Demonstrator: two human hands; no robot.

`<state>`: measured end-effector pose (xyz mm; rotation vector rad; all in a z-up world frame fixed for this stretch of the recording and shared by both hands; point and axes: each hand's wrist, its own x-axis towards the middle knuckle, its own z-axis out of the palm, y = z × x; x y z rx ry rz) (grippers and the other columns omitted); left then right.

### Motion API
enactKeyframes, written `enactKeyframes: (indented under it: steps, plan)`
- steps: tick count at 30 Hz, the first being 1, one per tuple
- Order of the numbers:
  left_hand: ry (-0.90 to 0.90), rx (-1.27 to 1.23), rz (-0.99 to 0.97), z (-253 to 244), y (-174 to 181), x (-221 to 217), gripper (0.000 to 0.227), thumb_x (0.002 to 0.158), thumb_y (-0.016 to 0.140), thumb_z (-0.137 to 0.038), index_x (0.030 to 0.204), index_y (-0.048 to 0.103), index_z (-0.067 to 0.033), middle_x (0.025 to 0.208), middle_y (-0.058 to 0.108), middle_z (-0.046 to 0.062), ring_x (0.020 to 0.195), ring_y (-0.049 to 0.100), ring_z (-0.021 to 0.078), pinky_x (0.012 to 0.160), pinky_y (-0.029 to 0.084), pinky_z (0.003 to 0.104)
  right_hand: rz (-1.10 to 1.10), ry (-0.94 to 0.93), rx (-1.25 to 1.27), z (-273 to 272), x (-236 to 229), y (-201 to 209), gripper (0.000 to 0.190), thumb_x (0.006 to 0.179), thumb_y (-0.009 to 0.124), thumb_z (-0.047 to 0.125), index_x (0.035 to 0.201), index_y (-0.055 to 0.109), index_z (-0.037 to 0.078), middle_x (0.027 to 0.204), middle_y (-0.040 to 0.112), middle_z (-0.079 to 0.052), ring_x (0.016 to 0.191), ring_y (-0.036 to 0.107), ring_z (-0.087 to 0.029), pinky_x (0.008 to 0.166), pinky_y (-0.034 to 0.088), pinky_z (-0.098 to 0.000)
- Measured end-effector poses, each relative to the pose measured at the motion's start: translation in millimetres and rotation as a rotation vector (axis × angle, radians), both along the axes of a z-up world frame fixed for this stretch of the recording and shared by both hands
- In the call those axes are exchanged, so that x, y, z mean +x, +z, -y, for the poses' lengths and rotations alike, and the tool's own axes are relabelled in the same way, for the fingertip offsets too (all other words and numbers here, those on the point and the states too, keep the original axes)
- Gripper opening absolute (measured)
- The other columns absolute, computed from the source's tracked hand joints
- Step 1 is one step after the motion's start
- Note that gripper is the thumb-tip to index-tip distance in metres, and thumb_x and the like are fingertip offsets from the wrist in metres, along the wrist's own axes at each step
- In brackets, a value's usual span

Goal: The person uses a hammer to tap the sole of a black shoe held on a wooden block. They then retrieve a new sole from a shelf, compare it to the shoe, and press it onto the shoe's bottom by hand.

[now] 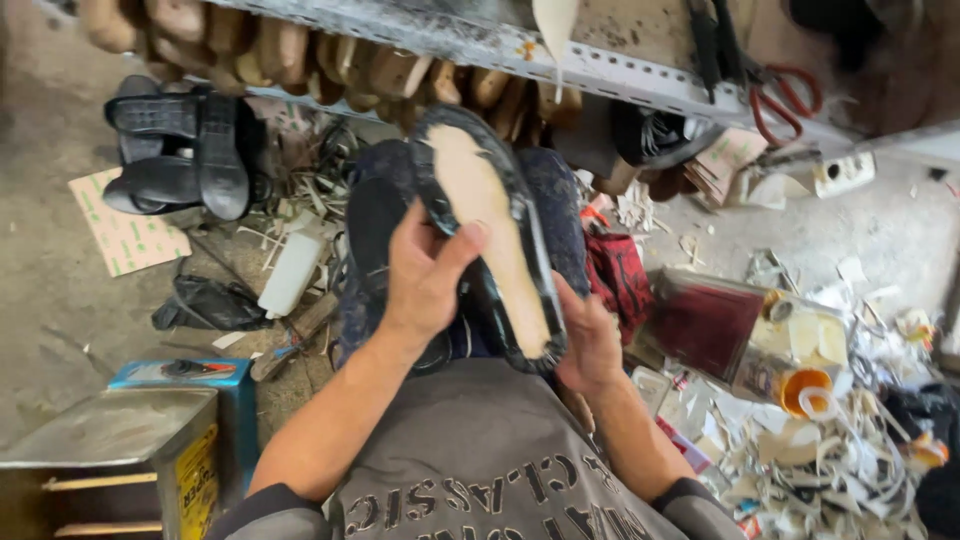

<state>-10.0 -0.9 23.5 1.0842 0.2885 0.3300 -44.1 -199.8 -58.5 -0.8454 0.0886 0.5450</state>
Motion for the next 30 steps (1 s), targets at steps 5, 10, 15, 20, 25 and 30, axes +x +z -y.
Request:
enactKeyframes:
  steps: [5,10,15,20,25,30]
  plan:
    - [-0.273,-0.237,0.027,27.2,-7.3,-11.6,0.044,0.08,0.088,-0.014,0.116,0.064,-0.01,0.097,0.068,0.002,0.092,0.063,0.01,0.082,0.06,0.031,-0.152,0.16,0.267,30.4,13.3,-19.6,0.077,0.103,0.046,0.059,0.144,0.049,-0.007,0.13,0.063,-0.033,0.113,0.067,-0.04,0.088,0.058,-0.054]
    - [-0.416,0.355,0.143,-25.9,10.8,1.1,0.11,0.085,0.074,-0.055,0.168,0.018,-0.0105,0.167,0.034,0.021,0.153,0.035,0.0374,0.125,0.035,0.054,-0.17,0.424,0.614,40.3,47.2,-27.4,0.069,0.108,0.041,0.054,0.147,0.045,-0.002,0.14,0.054,-0.033,0.114,0.061,-0.044,0.091,0.054,-0.0549]
    - [-0.018,0.892,0.149,-149.9,-18.3,79.4,0.062,0.113,0.025,-0.046,0.131,0.056,0.0037,0.138,0.061,0.027,0.133,0.06,0.0403,0.114,0.05,0.049,-0.212,0.595,0.938,48.2,56.6,-33.5,0.06,0.113,0.037,0.049,0.151,0.04,0.002,0.15,0.045,-0.033,0.116,0.055,-0.049,0.094,0.05,-0.0561]
    - [0.301,0.87,0.005,-227.6,-68.7,151.9,0.049,0.109,0.05,-0.054,0.134,0.054,-0.0122,0.072,0.044,-0.004,0.058,0.029,0.0099,0.054,0.024,0.027,-0.264,0.215,0.821,45.3,51.9,-43.5,0.065,0.108,0.049,0.055,0.147,0.049,0.004,0.115,0.066,-0.019,0.093,0.066,-0.029,0.078,0.052,-0.0362]
    - [0.267,0.764,0.045,-237.4,-75.4,193.6,0.037,0.104,0.059,-0.047,0.119,0.054,-0.0135,0.074,0.05,-0.003,0.065,0.036,0.0111,0.064,0.03,0.031,-0.281,0.115,0.718,50.1,48.9,-68.5,0.05,0.111,0.043,0.042,0.145,0.054,0.007,0.108,0.066,-0.017,0.085,0.063,-0.027,0.073,0.05,-0.0355]
    - [0.224,0.648,0.065,-234.4,-85.0,218.4,0.03,0.1,0.067,-0.041,0.103,0.053,-0.0148,0.077,0.055,-0.002,0.071,0.043,0.0121,0.073,0.036,0.035,-0.244,0.125,0.614,61.6,49.0,-81.6,0.053,0.11,0.04,0.044,0.144,0.054,0.006,0.108,0.064,-0.019,0.084,0.061,-0.03,0.071,0.048,-0.0372]
